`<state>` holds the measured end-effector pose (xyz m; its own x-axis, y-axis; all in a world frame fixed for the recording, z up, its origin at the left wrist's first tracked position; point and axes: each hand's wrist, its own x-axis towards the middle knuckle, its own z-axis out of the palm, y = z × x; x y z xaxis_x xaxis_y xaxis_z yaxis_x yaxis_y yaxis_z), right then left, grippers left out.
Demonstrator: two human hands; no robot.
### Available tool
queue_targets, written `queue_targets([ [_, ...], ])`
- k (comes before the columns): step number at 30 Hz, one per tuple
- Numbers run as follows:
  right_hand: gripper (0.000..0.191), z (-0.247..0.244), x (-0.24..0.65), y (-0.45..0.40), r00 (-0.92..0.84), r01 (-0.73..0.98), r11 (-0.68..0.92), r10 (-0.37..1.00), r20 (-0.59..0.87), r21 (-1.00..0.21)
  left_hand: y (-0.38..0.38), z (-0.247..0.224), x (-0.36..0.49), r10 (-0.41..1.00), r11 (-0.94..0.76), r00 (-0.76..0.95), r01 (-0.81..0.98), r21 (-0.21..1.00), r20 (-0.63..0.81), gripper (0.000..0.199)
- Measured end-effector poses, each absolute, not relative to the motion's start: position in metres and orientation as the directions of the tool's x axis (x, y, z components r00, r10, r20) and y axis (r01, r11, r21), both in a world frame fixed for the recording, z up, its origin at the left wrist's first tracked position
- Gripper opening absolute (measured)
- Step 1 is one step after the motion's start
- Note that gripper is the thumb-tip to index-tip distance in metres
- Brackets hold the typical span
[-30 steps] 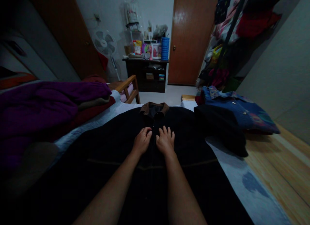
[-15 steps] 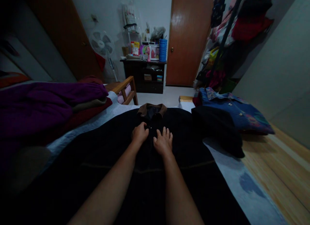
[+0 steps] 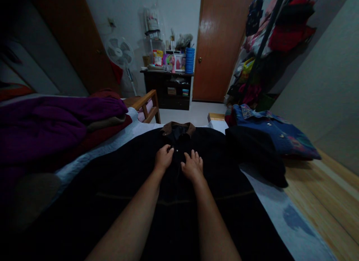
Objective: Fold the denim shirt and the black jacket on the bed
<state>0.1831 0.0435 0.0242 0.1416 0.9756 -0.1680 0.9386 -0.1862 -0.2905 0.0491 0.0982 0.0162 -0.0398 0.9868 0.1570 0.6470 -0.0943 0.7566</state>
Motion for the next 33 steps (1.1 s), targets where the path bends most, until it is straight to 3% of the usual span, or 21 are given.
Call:
queue_targets([
  [3, 0.057, 0.036, 0.182, 0.060, 0.172, 0.928, -0.230, 0.962, -0.211, -0.294, 0.100, 0.015, 0.049, 0.984, -0.087, -0.072, 0.614, 0.785, 0.166, 0.016],
  [8, 0.077, 0.031, 0.178, 0.087, 0.144, 0.927, -0.191, 0.976, -0.164, -0.324, 0.101, 0.014, 0.050, 0.980, -0.099, -0.091, 0.558, 0.824, 0.179, 0.015],
  [11, 0.078, 0.015, 0.179, 0.095, 0.181, 0.916, -0.201, 0.979, -0.091, -0.347, 0.102, 0.014, 0.051, 0.975, -0.107, -0.111, 0.519, 0.848, 0.191, 0.013],
  [16, 0.056, 0.004, 0.183, 0.098, 0.282, 0.906, -0.219, 0.950, 0.131, -0.363, 0.103, 0.013, 0.052, 0.973, -0.111, -0.121, 0.497, 0.861, 0.195, 0.013],
  [23, 0.018, 0.010, 0.182, 0.101, 0.258, 0.929, -0.210, 0.958, 0.127, -0.303, 0.104, 0.013, 0.054, 0.980, -0.093, -0.101, 0.520, 0.849, 0.169, 0.014],
  [33, 0.015, 0.014, 0.177, 0.100, 0.191, 0.947, -0.137, 0.967, 0.166, -0.290, 0.103, 0.014, 0.054, 0.983, -0.108, -0.069, 0.543, 0.833, 0.172, 0.012],
])
